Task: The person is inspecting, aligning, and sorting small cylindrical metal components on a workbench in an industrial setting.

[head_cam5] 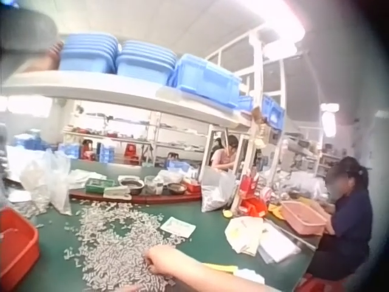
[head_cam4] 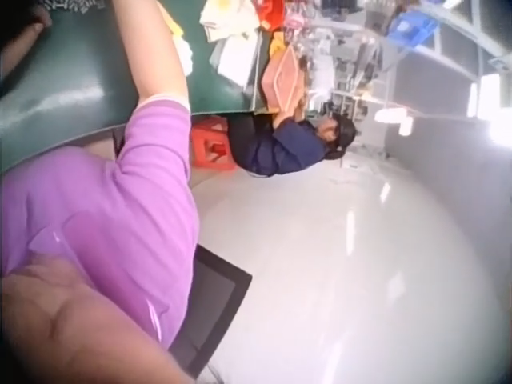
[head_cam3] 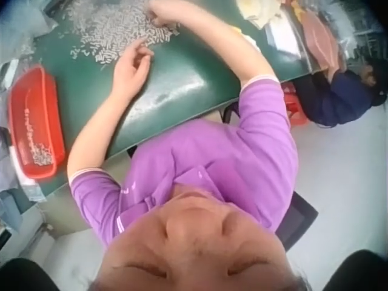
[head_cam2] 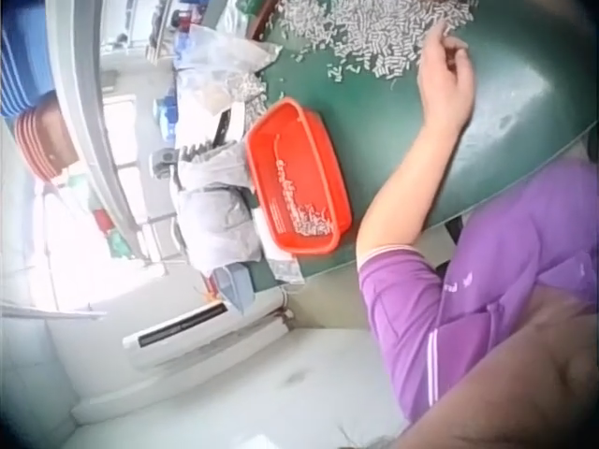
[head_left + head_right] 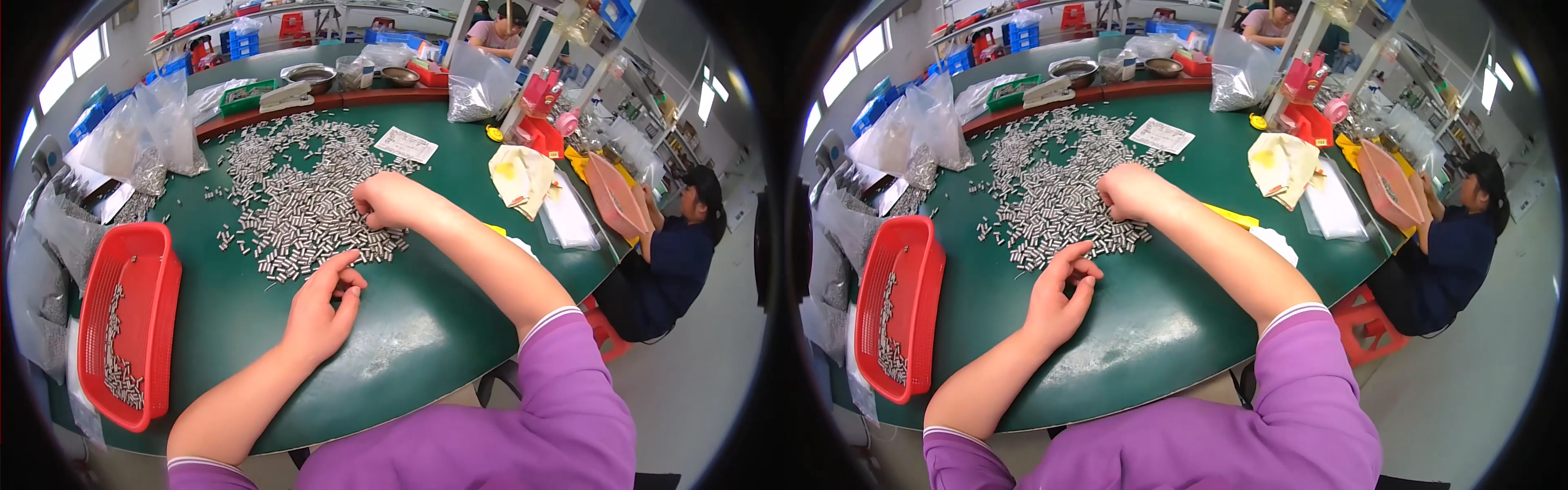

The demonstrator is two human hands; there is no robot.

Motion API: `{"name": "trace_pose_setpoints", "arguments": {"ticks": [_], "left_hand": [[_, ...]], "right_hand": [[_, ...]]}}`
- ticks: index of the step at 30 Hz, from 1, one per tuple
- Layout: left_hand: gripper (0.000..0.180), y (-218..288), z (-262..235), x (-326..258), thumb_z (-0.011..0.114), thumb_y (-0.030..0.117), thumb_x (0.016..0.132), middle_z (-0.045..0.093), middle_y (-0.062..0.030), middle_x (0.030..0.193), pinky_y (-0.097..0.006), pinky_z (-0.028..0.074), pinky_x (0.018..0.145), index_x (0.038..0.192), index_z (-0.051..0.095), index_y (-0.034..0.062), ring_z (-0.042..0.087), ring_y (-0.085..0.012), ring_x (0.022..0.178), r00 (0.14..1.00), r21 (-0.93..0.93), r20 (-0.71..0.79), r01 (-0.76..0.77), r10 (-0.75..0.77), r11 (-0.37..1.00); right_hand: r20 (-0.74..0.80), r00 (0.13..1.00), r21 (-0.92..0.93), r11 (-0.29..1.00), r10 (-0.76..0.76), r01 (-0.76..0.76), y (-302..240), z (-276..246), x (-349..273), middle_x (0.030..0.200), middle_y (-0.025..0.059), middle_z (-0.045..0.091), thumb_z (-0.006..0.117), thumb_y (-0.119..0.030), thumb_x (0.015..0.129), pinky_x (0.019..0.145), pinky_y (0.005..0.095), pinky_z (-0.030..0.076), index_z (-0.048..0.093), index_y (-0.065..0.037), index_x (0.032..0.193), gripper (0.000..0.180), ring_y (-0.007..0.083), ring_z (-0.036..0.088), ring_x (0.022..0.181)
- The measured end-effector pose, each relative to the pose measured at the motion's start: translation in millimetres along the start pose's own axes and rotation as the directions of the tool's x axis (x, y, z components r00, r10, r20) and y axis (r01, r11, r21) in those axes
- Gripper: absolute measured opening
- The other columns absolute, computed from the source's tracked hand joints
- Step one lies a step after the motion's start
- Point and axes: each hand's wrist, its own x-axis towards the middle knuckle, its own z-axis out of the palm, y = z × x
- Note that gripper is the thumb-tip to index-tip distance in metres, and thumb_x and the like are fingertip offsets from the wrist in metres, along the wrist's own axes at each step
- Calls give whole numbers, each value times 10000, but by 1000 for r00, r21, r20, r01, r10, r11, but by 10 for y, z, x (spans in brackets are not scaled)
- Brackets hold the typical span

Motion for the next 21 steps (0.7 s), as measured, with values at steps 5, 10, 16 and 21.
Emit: {"name": "trace_pose_setpoints", "arguments": {"ticks": [5, 10, 16, 21], "left_hand": [[485, -34, 20, 9, 548, -83, 861, 618, -59, 938, -259, 478, 745, 1321, 463, 46, 575, -121, 826, 999, 3, 4, -37, 37, 999], [468, -14, -10, -2, 572, -19, 861, 628, -77, 951, -336, 526, 814, 1311, 477, 69, 625, -215, 884, 1000, 5, 20, 0, 0, 1000], [472, -35, -9, 5, 552, -68, 866, 620, -56, 938, -271, 490, 778, 1319, 480, 42, 585, -133, 846, 1000, -14, 19, -14, 14, 1000], [482, -11, -13, 13, 557, -69, 856, 622, -63, 940, -279, 498, 776, 1318, 479, 43, 595, -146, 849, 999, 16, 19, -40, 40, 999]], "right_hand": [[-119, 993, 51, 998, -17, 24, 1, 63, -104, 782, 140, 646, 666, -61, 674, 686, 421, 511, 631, -37, 852, 183, 323, 640, 766], [-65, 992, 190, 977, 109, -95, 25, 54, -135, 838, 121, 668, 694, -88, 713, 715, 363, 526, 649, -45, 925, 220, 267, 658, 780], [-42, 989, 276, 953, 143, -126, 76, 63, -146, 854, 116, 686, 702, -98, 754, 734, 347, 534, 670, -64, 971, 222, 253, 671, 800], [-200, 978, 36, 997, -64, 72, 118, 149, -164, 871, 140, 667, 682, -108, 755, 760, 394, 534, 668, -53, 935, 188, 308, 654, 831]]}}
